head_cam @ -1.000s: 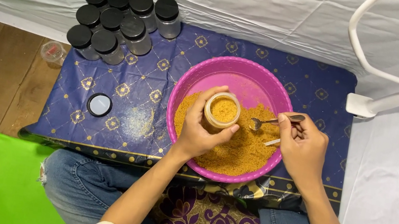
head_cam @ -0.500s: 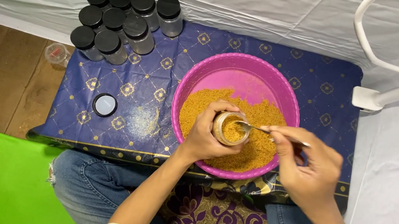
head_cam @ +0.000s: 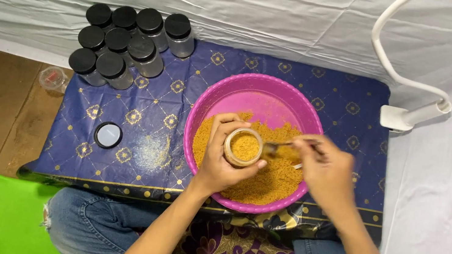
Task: Filling small jars with yellow granular material using a spoon
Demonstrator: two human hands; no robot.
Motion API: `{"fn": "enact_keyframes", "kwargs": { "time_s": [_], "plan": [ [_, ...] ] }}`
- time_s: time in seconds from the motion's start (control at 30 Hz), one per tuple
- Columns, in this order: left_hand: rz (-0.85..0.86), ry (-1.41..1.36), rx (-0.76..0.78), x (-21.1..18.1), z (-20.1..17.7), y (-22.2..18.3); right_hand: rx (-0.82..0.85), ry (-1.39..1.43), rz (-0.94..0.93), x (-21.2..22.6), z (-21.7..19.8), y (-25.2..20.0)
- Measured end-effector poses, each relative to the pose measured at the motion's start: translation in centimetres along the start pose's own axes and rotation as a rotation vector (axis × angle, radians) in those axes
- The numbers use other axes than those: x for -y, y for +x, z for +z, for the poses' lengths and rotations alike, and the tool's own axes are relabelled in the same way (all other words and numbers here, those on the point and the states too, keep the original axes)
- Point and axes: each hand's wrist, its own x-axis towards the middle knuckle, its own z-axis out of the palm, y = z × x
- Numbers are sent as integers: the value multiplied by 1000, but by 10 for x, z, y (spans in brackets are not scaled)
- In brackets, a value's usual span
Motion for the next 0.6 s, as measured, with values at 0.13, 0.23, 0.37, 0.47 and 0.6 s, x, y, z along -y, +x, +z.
{"fn": "enact_keyframes", "kwargs": {
  "time_s": [0.13,0.23,0.37,0.47,0.6],
  "plan": [
    [17,10,29,-12,-1,2,215,-67,-4,6,14,-2],
    [44,13,18,-5,2,-3,291,-61,-7,2,15,-7],
    [107,6,-33,-1,6,2,226,-50,-78,-4,23,-3],
    [121,0,-35,-8,5,2,219,-48,-78,-2,22,-7],
    [82,-59,-37,-5,8,2,239,-84,-49,0,19,-5]
  ]
}}
